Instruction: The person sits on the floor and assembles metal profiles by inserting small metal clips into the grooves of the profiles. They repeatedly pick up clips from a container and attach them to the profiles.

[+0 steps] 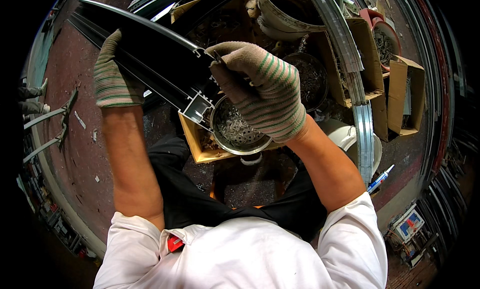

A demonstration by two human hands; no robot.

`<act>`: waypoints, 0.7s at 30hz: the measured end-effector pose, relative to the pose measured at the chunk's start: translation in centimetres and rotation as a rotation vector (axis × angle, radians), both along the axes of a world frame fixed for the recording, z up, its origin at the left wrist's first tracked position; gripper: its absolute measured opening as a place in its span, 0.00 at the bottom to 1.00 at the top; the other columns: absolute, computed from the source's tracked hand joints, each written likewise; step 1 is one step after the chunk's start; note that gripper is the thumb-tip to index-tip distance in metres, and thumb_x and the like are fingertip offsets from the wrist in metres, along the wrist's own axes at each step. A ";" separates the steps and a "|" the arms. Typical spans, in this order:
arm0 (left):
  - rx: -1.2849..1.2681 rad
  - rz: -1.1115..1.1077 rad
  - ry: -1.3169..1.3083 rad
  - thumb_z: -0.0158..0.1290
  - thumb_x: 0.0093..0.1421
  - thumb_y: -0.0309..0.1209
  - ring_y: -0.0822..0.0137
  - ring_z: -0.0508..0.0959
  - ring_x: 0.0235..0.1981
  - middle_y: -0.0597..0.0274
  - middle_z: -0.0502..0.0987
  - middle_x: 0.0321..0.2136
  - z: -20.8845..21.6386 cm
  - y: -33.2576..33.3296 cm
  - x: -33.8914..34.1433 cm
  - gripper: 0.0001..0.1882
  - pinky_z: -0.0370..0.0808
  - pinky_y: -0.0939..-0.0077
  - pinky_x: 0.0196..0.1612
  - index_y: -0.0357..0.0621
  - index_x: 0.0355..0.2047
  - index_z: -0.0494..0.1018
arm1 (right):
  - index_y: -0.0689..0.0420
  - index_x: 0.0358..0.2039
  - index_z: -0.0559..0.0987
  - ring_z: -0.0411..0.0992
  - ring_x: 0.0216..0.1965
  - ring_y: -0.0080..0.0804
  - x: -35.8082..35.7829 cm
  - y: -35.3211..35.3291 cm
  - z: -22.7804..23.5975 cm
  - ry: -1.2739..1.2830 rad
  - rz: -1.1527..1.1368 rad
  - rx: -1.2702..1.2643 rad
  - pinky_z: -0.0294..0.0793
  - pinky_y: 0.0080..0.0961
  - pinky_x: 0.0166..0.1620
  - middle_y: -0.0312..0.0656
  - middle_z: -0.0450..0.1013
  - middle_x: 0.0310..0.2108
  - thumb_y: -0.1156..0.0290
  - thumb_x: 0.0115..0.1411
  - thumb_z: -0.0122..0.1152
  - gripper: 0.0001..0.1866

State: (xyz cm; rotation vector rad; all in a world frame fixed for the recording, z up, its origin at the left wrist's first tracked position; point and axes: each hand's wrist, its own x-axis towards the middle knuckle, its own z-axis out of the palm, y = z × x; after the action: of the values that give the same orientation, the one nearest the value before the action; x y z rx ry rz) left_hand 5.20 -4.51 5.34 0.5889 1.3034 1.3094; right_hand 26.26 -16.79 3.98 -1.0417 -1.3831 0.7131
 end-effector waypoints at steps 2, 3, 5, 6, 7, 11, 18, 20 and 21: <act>-0.025 0.018 -0.066 0.62 0.57 0.34 0.57 0.84 0.38 0.47 0.82 0.38 0.3 -0.1 0.5 0.17 0.85 0.65 0.41 0.36 0.43 0.77 | 0.60 0.32 0.77 0.75 0.29 0.15 0.2 0.1 0.2 -0.016 0.005 -0.018 0.76 0.13 0.31 0.42 0.80 0.40 0.81 0.59 0.65 0.05; -0.022 0.031 -0.071 0.62 0.57 0.33 0.57 0.84 0.38 0.46 0.82 0.38 0.4 -0.3 0.6 0.17 0.86 0.66 0.41 0.36 0.43 0.77 | 0.60 0.32 0.77 0.75 0.29 0.15 0.3 0.1 0.3 -0.024 0.008 -0.028 0.76 0.13 0.31 0.41 0.80 0.40 0.81 0.59 0.66 0.05; 0.001 0.035 -0.072 0.62 0.57 0.32 0.57 0.84 0.37 0.46 0.82 0.37 0.3 -0.3 0.6 0.16 0.86 0.66 0.40 0.36 0.43 0.77 | 0.59 0.32 0.76 0.75 0.31 0.14 0.4 0.2 0.3 0.090 0.079 -0.063 0.76 0.13 0.33 0.40 0.79 0.41 0.81 0.58 0.67 0.07; 0.022 0.027 -0.066 0.62 0.57 0.32 0.57 0.84 0.37 0.46 0.82 0.37 0.1 -0.2 0.2 0.15 0.86 0.67 0.40 0.35 0.42 0.77 | 0.59 0.32 0.76 0.74 0.32 0.14 0.5 0.3 0.3 0.146 0.114 -0.080 0.76 0.13 0.34 0.40 0.79 0.41 0.81 0.57 0.67 0.07; 0.042 0.019 -0.061 0.62 0.57 0.31 0.57 0.84 0.36 0.46 0.82 0.37 0.0 -0.1 -0.1 0.15 0.86 0.67 0.40 0.35 0.42 0.77 | 0.59 0.31 0.75 0.74 0.32 0.13 0.7 0.3 0.5 0.112 0.146 -0.120 0.76 0.13 0.34 0.40 0.79 0.41 0.81 0.57 0.68 0.08; 0.040 -0.005 -0.047 0.62 0.56 0.30 0.57 0.85 0.35 0.47 0.82 0.36 -0.1 -0.1 0.0 0.14 0.86 0.67 0.39 0.34 0.41 0.77 | 0.58 0.30 0.73 0.72 0.33 0.14 1.5 0.2 0.6 0.143 0.251 -0.243 0.77 0.13 0.37 0.37 0.78 0.41 0.82 0.54 0.69 0.11; 0.016 -0.028 -0.043 0.63 0.56 0.29 0.57 0.84 0.34 0.47 0.82 0.36 -0.6 0.0 -0.3 0.14 0.86 0.67 0.40 0.34 0.41 0.77 | 0.58 0.30 0.72 0.74 0.34 0.16 1.5 0.2 0.0 0.156 0.277 -0.274 0.79 0.15 0.38 0.37 0.76 0.41 0.83 0.53 0.70 0.13; 0.013 -0.031 -0.092 0.63 0.56 0.29 0.58 0.85 0.34 0.48 0.82 0.36 -0.2 -0.6 0.1 0.14 0.86 0.68 0.39 0.35 0.41 0.77 | 0.58 0.30 0.72 0.74 0.34 0.17 1.3 0.3 -0.2 0.179 0.279 -0.276 0.79 0.15 0.38 0.37 0.76 0.40 0.83 0.53 0.70 0.13; -0.021 -0.044 -0.106 0.63 0.56 0.30 0.58 0.85 0.34 0.48 0.82 0.36 0.2 -0.7 0.2 0.14 0.86 0.69 0.39 0.35 0.41 0.77 | 0.58 0.30 0.72 0.75 0.34 0.17 1.2 0.4 -0.5 0.190 0.279 -0.276 0.79 0.16 0.37 0.36 0.76 0.40 0.83 0.53 0.70 0.13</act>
State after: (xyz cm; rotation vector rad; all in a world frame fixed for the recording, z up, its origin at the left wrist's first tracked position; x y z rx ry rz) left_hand 5.42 -5.24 5.58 0.5238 1.2091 1.2723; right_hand 27.50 -16.43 3.51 -0.9726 -1.3004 1.2050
